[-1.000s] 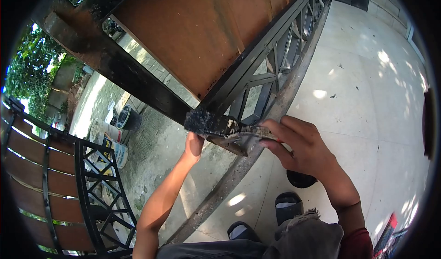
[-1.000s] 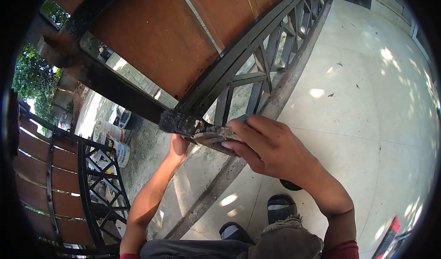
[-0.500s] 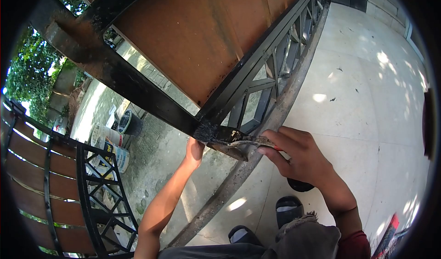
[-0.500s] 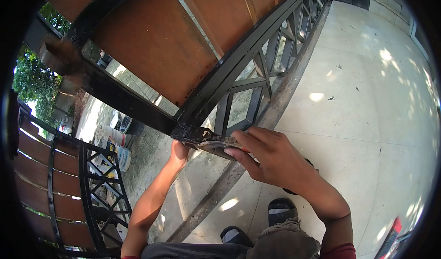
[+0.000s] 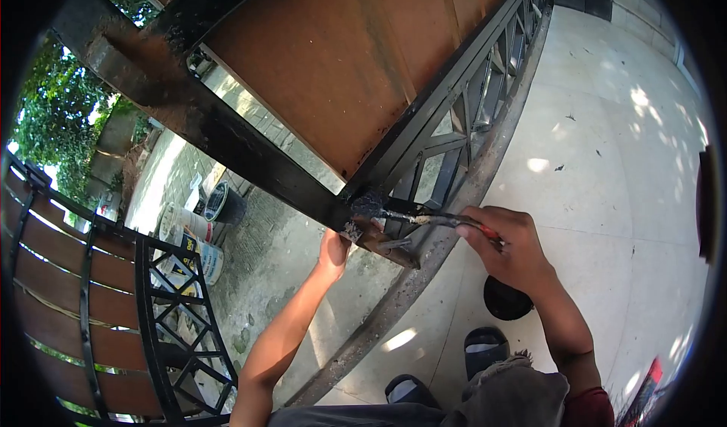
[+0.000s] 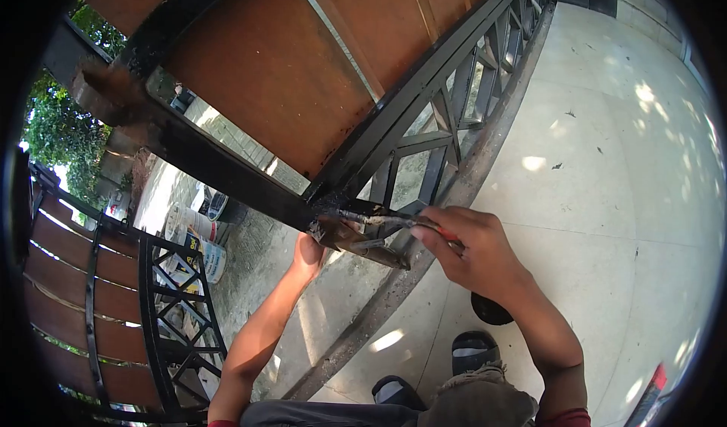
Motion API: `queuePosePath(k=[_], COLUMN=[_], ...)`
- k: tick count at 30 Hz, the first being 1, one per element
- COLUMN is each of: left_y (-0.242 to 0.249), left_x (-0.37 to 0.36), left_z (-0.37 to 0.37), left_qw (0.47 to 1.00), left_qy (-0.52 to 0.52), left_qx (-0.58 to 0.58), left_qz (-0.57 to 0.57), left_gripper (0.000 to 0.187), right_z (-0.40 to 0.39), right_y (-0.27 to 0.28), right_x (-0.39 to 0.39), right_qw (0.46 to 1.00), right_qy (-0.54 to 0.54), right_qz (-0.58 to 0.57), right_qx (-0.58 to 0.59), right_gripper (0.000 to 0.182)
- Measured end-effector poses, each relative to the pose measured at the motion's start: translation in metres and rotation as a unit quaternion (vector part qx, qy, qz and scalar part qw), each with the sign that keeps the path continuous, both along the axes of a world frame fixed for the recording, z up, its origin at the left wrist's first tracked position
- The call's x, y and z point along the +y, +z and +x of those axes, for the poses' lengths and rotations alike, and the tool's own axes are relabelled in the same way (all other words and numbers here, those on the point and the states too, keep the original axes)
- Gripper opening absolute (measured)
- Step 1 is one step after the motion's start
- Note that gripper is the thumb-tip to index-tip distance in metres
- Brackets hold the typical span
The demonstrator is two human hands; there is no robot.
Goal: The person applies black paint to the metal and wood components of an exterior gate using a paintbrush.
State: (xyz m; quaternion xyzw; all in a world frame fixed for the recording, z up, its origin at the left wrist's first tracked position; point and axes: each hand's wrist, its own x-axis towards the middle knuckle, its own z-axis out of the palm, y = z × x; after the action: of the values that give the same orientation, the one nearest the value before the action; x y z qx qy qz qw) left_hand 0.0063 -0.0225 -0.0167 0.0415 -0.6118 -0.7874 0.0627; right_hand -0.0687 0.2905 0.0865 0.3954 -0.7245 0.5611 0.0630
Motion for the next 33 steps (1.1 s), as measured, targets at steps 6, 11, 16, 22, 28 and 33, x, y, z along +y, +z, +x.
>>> queuePosePath(k=[6,11,16,22,28,33], left_y=[-0.036,-0.02,0.001,0.013,0.016,0.006], left_x=[-0.019,-0.018,0.015,0.008,0.01,0.008], left_z=[0.013,0.017,0.005,0.003,0.002,0.001], left_qw=[0.996,0.993,0.983,0.999,0.998,0.997], left_qy=[0.053,0.069,0.162,0.009,-0.006,0.024], left_qx=[0.071,-0.007,-0.011,-0.032,-0.038,-0.037], left_qz=[-0.032,-0.092,0.083,-0.03,-0.044,-0.057], left_gripper=[0.042,0.049,0.038,0.068,0.066,0.06], right_z=[0.008,0.004,-0.014,-0.01,0.018,0.022], right_y=[-0.009,-0.017,-0.014,-0.056,-0.093,-0.096], right_x=[-0.012,-0.002,-0.01,0.015,0.008,0.003], right_qw=[0.998,0.999,1.0,0.983,0.88,0.884], right_qy=[0.068,0.016,0.011,-0.022,0.053,0.032], right_qz=[0.013,-0.021,0.007,-0.04,-0.171,-0.17], right_qx=[-0.014,-0.029,-0.021,-0.175,-0.44,-0.434], right_gripper=[0.019,0.018,0.017,0.024,0.037,0.023])
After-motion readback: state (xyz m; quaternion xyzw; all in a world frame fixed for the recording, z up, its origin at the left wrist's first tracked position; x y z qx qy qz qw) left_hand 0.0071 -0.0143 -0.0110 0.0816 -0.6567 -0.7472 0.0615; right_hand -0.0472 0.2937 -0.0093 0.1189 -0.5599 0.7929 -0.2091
